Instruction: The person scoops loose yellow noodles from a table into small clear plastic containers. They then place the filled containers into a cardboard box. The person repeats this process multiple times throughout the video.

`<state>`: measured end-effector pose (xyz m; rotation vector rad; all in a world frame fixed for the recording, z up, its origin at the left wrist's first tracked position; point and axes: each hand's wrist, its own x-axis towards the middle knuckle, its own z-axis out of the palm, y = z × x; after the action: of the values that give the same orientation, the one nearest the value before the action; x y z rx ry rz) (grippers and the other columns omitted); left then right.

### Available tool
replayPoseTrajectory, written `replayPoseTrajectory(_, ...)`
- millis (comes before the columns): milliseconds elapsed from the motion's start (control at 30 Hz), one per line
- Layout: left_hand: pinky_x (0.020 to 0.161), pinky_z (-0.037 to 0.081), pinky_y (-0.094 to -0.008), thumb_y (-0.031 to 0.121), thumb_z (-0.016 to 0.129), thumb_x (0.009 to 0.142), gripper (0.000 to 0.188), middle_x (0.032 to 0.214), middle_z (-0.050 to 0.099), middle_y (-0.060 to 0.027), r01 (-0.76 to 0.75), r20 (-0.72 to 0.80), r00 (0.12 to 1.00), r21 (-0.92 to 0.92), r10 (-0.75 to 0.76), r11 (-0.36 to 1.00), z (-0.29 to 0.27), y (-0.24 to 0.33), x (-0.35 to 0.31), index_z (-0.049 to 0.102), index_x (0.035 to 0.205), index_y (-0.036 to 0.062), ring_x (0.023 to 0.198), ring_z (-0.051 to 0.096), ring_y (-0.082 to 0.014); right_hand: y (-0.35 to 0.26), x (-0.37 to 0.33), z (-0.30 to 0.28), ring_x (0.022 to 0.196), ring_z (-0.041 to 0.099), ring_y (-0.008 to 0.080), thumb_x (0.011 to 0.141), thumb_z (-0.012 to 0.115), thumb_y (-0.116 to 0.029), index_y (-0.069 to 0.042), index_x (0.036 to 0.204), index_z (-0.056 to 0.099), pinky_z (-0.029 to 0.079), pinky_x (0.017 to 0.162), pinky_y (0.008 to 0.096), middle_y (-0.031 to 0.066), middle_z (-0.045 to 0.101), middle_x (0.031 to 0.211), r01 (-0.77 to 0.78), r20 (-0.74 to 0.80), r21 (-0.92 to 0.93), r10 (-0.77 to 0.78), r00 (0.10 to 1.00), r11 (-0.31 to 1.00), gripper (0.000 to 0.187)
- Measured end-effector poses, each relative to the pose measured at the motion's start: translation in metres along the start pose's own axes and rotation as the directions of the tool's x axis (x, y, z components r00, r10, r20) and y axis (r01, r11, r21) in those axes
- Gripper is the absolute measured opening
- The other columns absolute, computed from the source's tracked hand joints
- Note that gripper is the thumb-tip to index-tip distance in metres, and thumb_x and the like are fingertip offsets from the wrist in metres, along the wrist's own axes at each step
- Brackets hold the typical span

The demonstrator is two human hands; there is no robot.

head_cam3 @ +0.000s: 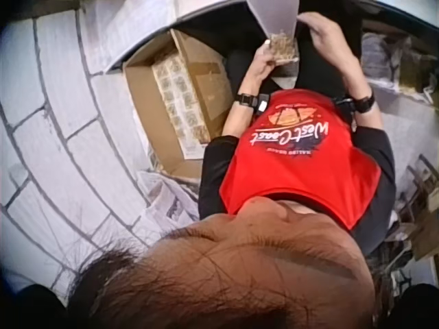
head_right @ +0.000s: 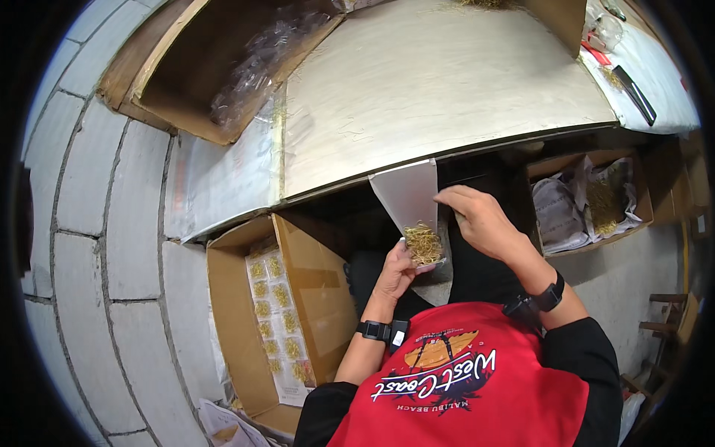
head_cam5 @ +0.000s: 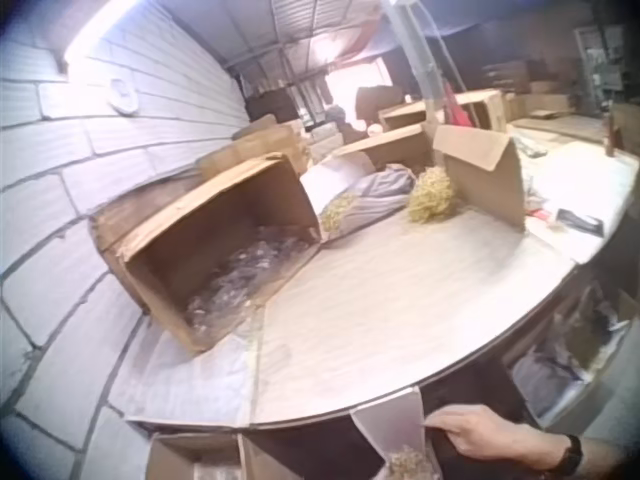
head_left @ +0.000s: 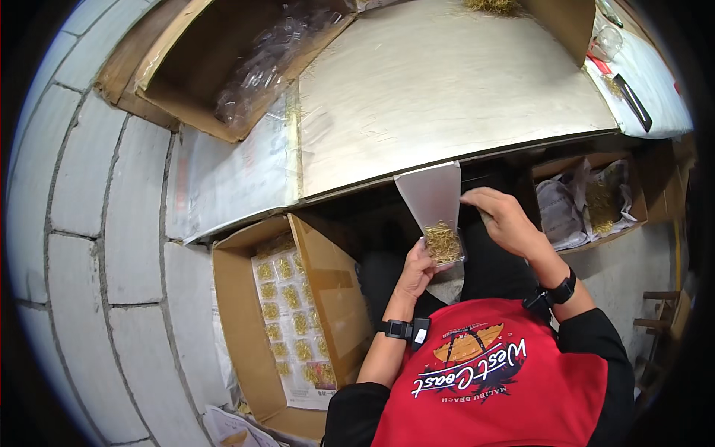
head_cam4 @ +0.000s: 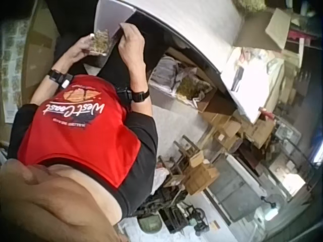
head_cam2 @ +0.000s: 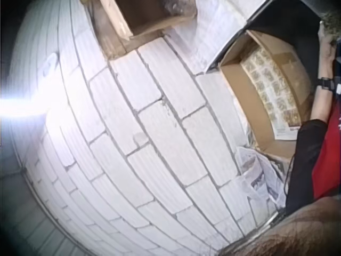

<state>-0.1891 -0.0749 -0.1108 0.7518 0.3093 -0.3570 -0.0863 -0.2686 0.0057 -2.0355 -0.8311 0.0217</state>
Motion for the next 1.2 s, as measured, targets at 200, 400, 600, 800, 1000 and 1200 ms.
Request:
replayPoseTrajectory(200, 0.089, 0.052, -0.0452, -0.004, 0.047, 0.074, 0.054, 0.12, 0.056, -0.0121, -0.048, -0.011, 0.999, -0.014, 0.048, 0.999, -0.004, -0.009, 0.003, 0.04, 0.128, 0.0021, 0.108, 0.059, -0.0273, 0.009, -0.024, 0.052, 0.102, 0.056, 0.0374, 0.07, 0.048, 0.013, -0.001, 0.117, 0.055, 0.047, 0.088, 0.0417, 0.0201, 0.058, 0.111, 0.09, 0.178, 0.013, -0.091, 0.98, 0.996, 0.05)
replayPoseTrajectory(400, 0.087, 0.053, -0.0441, -0.003, 0.048, 0.077, 0.047, 0.116, 0.057, -0.0106, -0.056, -0.046, 0.997, -0.018, 0.055, 0.998, -0.014, -0.014, 0.002, 0.045, 0.123, 0.0034, 0.106, 0.06, -0.0253, 0.009, -0.019, 0.062, 0.104, 0.054, 0.0344, 0.069, 0.055, 0.005, 0.002, 0.111, 0.057, 0.048, 0.086, 0.0387, 0.0169, 0.057, 0.111, 0.091, 0.139, -0.089, -0.078, 0.987, 0.992, 0.042)
replayPoseTrajectory(600, 0.087, 0.053, -0.0455, -0.002, 0.049, 0.078, 0.045, 0.112, 0.058, -0.01, -0.005, -0.066, 0.998, -0.074, 0.0, 0.997, -0.021, -0.019, 0.0, 0.046, 0.122, 0.0036, 0.103, 0.061, -0.0249, 0.005, -0.021, 0.075, 0.098, 0.054, 0.0301, 0.065, 0.067, -0.003, 0.0, 0.105, 0.06, 0.049, 0.083, 0.0367, 0.012, 0.058, 0.105, 0.15, 0.314, -0.159, -0.094, 0.945, 0.976, 0.04)
replayPoseTrajectory(800, 0.089, 0.051, -0.0459, -0.001, 0.047, 0.074, 0.051, 0.117, 0.057, -0.0109, 0.044, -0.041, 0.998, -0.022, -0.045, 0.999, -0.032, -0.022, -0.006, 0.045, 0.124, 0.0031, 0.104, 0.06, -0.0249, 0.011, -0.026, 0.083, 0.095, 0.057, 0.0332, 0.068, 0.062, 0.0, 0.0, 0.101, 0.061, 0.049, 0.081, 0.0386, 0.0137, 0.06, 0.097, 0.106, 0.386, -0.05, -0.078, 0.919, 0.993, 0.033)
replayPoseTrajectory(1000, 0.076, 0.056, -0.0431, 0.015, 0.048, 0.087, 0.034, 0.113, 0.059, -0.0127, 0.002, 0.019, 1.0, -0.202, 0.002, 0.979, -0.029, -0.002, -0.028, 0.05, 0.119, 0.0018, 0.097, 0.063, -0.0247, 0.004, -0.014, 0.061, 0.096, 0.059, 0.0347, 0.066, 0.051, 0.008, 0.0, 0.102, 0.06, 0.049, 0.082, 0.0388, 0.016, 0.061, 0.1, 0.008, 0.208, 0.08, -0.024, 0.978, 0.997, 0.038)
replayPoseTrajectory(1200, 0.056, 0.059, -0.0338, 0.025, 0.05, 0.095, 0.025, 0.099, 0.063, -0.0092, -0.143, -0.243, 0.96, 0.01, 0.141, 0.99, -0.015, 0.019, -0.035, 0.054, 0.109, 0.0052, 0.082, 0.066, -0.0181, -0.013, -0.02, 0.065, 0.122, 0.047, 0.0315, 0.073, 0.055, 0.002, -0.002, 0.125, 0.048, 0.037, 0.102, 0.0439, 0.0168, 0.051, 0.128, 0.355, 0.321, -0.088, -0.311, 0.895, 0.931, 0.053)
